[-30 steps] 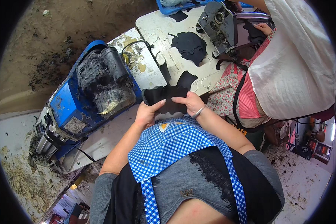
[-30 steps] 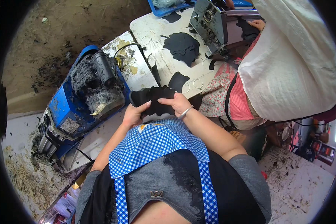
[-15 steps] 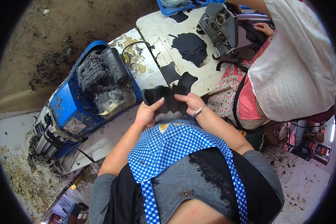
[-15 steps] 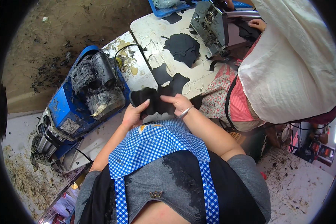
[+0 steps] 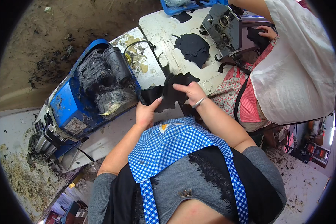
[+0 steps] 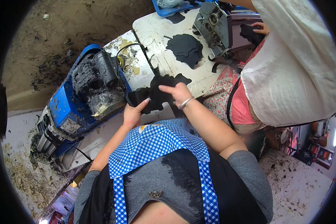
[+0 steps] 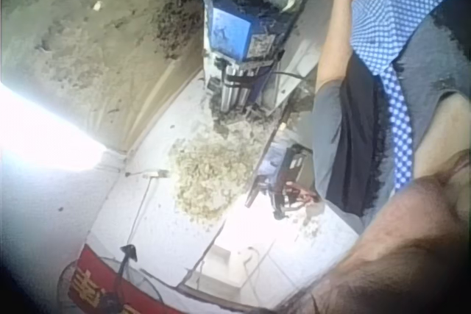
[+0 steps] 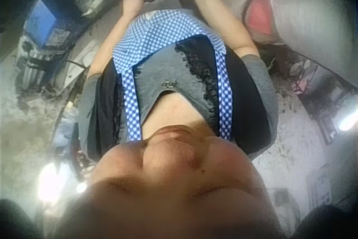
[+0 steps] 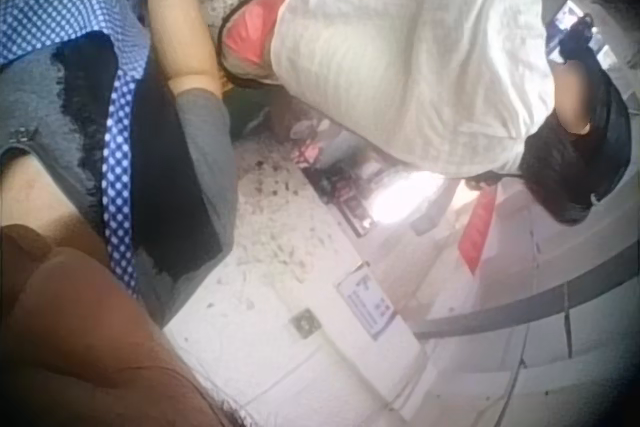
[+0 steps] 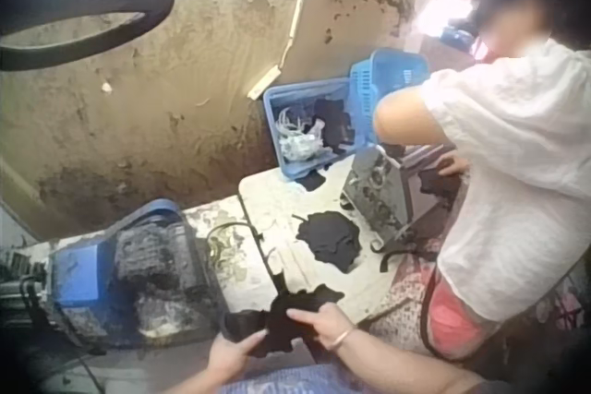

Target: The recorder and a coworker are skiving or thinning leather components using table-top machines in a factory setting.

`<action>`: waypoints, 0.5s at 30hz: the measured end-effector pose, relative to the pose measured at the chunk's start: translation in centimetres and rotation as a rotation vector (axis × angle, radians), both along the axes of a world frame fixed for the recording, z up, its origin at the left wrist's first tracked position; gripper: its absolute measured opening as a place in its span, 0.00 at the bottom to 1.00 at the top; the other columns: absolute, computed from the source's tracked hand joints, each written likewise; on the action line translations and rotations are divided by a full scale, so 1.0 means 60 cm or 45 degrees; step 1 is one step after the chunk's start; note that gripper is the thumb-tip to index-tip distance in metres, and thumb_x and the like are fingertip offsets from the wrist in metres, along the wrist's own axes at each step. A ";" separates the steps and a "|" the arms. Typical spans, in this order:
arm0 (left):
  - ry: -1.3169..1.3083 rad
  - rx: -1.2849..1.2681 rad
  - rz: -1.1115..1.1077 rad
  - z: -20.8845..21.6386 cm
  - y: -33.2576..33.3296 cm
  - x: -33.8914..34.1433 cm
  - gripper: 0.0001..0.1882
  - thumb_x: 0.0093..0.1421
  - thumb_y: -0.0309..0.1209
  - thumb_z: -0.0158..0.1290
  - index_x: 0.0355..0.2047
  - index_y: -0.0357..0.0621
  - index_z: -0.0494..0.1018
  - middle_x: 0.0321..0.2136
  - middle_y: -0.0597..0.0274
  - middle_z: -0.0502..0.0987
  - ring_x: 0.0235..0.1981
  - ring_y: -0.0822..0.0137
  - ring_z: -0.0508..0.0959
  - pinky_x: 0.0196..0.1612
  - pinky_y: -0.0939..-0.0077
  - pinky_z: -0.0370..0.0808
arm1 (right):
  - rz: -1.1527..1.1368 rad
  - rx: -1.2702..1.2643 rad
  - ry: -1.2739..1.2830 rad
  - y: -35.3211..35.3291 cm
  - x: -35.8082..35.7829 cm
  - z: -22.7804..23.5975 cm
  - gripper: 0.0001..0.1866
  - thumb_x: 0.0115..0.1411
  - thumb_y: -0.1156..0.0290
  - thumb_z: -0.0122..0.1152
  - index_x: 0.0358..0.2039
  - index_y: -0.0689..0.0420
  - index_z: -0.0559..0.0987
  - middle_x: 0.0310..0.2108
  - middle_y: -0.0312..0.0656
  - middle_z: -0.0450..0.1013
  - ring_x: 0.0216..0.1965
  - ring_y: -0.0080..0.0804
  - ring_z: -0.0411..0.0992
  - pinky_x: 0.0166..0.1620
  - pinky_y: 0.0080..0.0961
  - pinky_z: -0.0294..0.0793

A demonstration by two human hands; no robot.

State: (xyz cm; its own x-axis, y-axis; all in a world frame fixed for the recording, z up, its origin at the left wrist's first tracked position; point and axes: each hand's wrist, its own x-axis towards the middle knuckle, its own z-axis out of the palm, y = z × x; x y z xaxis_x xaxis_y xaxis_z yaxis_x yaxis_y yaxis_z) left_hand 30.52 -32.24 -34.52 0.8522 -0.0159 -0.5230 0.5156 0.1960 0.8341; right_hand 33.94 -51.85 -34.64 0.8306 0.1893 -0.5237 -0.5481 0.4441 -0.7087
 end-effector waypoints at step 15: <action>0.505 -0.384 0.029 -0.023 0.049 -0.047 0.17 0.58 0.31 0.52 0.43 0.31 0.67 0.34 0.52 0.76 0.36 0.61 0.78 0.41 0.68 0.76 | -0.287 -1.304 -0.274 -0.068 0.067 -0.090 0.32 0.36 0.66 0.74 0.41 0.67 0.71 0.36 0.48 0.74 0.37 0.36 0.74 0.42 0.28 0.73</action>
